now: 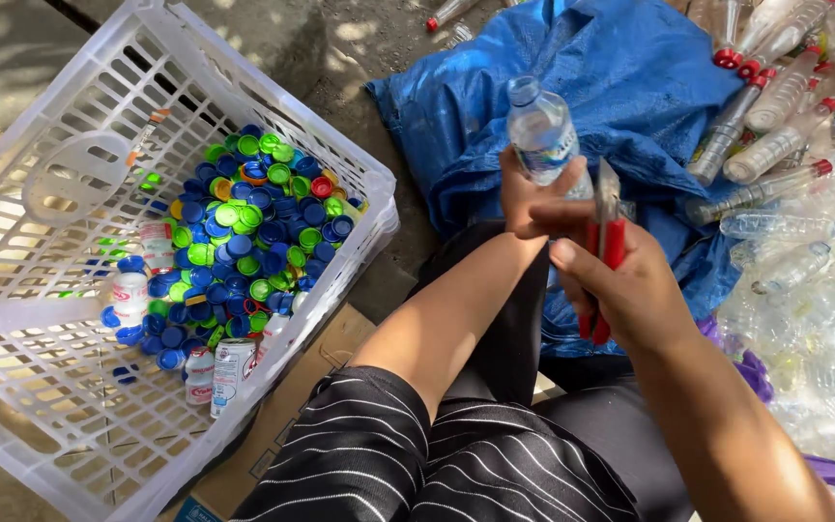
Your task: Sorting plastic bottles by removing caps and cutting off plastic labels for recycling
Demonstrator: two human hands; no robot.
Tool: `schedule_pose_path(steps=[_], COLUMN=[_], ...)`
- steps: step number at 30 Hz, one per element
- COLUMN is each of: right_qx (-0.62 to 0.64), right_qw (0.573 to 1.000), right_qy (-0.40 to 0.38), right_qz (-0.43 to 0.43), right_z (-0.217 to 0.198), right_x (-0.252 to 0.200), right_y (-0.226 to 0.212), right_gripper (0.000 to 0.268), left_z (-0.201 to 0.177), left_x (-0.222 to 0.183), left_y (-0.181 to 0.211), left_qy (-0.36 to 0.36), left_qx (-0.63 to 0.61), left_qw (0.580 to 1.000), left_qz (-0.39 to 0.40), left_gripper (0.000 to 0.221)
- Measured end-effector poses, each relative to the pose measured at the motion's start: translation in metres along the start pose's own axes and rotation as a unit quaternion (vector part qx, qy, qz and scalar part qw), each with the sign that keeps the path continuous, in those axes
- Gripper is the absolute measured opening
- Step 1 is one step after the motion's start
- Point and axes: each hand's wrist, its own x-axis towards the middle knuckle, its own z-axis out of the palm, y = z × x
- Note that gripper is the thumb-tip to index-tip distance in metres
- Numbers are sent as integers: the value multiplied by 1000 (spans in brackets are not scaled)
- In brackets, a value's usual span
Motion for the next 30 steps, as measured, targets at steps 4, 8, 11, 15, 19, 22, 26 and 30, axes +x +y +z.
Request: schedule_pose_path(steps=[4,8,11,15,19,22,26,30], right_qx=[166,162,206,246,265,269,282,284], right_qw=[975,954,928,894,884,881,880,884], right_qy=[142,246,293,313,317,316,305,300], right_qz=[51,65,103,206,218,226,229,221], right_z=[-58,-86,-92,-96,-101,-106,-113,-116], right_x=[-50,-86,-106,-115,-116,-117,-118,-115], right_y=[101,177,208,243,256,265,284,287], right_gripper=[34,35,30,30,32,32,33,32], left_z=[-15,-35,-63,-100,-125,-137,-138,-145], left_x=[44,88,91,112,124,138,137,143], left_y=[-56,-130,-147,-188,-191,-215,-184,-207], left_qy=[124,288,318,341,325,324,319,292], left_qx=[-24,-11,-74,-147,-142,-248,-254,-336], left_qw=[991,940,910,903,897,865,847,835], left_qz=[-41,-183,-257,-215,-263,-293,-342,-322], left_gripper=[85,94,98,72,78,76,76,59])
